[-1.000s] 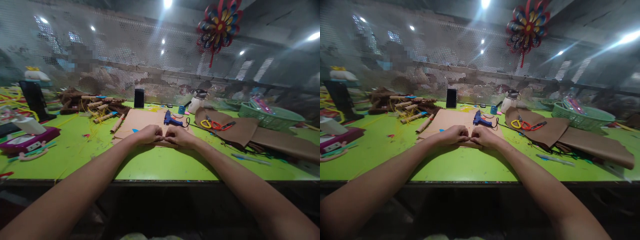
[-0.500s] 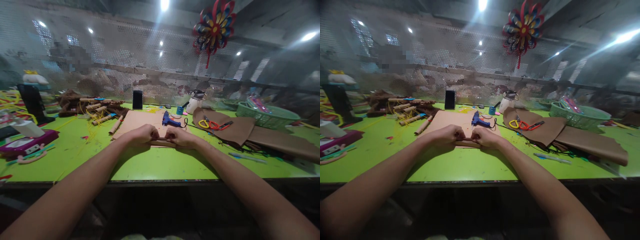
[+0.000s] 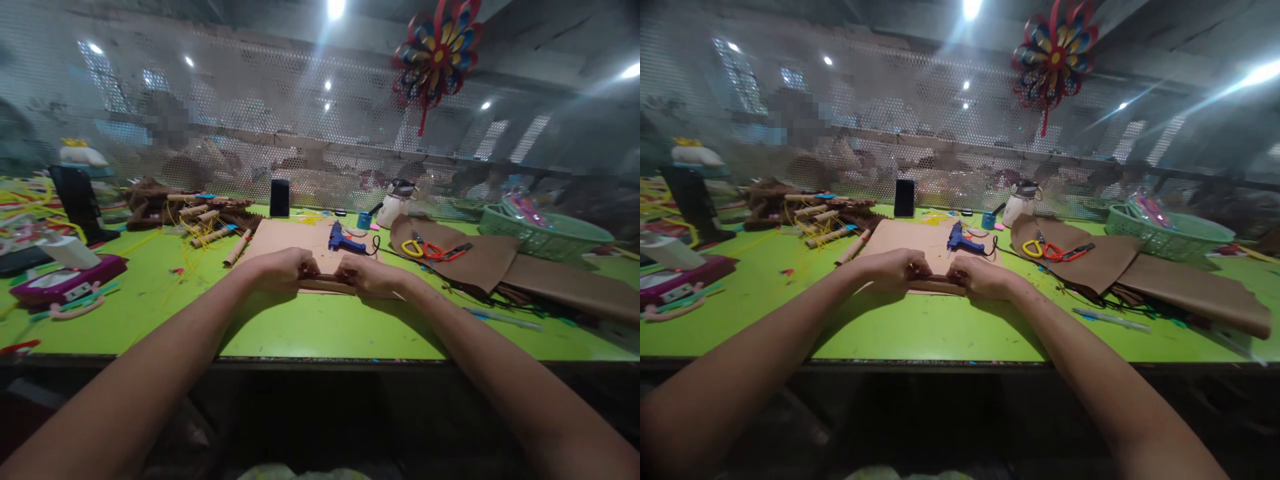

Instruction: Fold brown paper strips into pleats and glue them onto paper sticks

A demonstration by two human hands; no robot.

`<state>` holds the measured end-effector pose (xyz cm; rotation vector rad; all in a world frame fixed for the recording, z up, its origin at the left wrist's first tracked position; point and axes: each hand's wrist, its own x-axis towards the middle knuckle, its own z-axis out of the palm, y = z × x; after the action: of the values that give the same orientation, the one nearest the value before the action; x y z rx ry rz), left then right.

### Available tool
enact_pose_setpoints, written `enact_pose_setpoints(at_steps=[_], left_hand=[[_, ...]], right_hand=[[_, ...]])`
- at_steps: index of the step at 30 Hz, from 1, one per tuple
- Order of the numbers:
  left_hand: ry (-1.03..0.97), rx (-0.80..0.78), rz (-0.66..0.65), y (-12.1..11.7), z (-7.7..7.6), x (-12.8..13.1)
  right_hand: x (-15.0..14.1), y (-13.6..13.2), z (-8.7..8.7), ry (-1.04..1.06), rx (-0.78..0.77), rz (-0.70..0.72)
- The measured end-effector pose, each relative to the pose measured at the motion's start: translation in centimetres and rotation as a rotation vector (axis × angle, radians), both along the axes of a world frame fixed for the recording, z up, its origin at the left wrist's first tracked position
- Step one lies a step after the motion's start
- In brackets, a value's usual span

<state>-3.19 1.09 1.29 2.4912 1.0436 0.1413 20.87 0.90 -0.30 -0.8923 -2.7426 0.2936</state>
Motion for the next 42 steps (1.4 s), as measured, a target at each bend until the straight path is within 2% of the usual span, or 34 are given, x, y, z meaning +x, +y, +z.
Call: enact_pose_setpoints(at_steps=[8, 16, 20, 23, 27, 30, 32, 35, 38, 42], left_hand=[[0.023, 0.061, -0.048, -0.5, 0.8, 0.0], [0.017, 0.005, -0.088, -0.7, 0.3, -0.2], [-0.011, -0.004, -0.051, -0.8, 0.2, -0.2], [-0.078, -0.048, -0.012, -0.7, 0.7, -0.7], [-0.258, -0.206, -0.031, -0.3, 2.3, -1.8], [-0.425, -0.221, 0.051, -0.1, 2.9, -1.9], [-0.394, -0.144, 0.098, -0.2, 2.6, -1.4], [-0.212, -0.05, 0.075, -0.3, 1.7, -0.5], [-0.172, -0.075, 0.02, -0.5, 1.1, 0.0], [-0.278, -0.15, 0.015, -1.0, 1.2, 0.2]], right_hand=[[-0.3, -0.8, 0.4, -0.103, 0.128, 0.044], [-0.7, -1.7, 0.5, -0.257, 0.244, -0.029], [-1.1, -2.5, 0.7, -0.28, 0.297, -0.024], [-1.2, -2.9, 0.8, -0.258, 0.351, -0.022], [-1.0, -2.8, 1.0, -0.181, 0.437, -0.027], [-1.4, -2.8, 1.1, -0.155, 0.539, -0.043], [-1.9, -3.0, 1.0, -0.156, 0.612, -0.047], [-2.5, -3.5, 0.9, -0.15, 0.693, -0.027], [-2.7, -3.6, 0.8, -0.133, 0.746, -0.012], [-2.5, -3.1, 0.8, -0.066, 0.793, -0.016]])
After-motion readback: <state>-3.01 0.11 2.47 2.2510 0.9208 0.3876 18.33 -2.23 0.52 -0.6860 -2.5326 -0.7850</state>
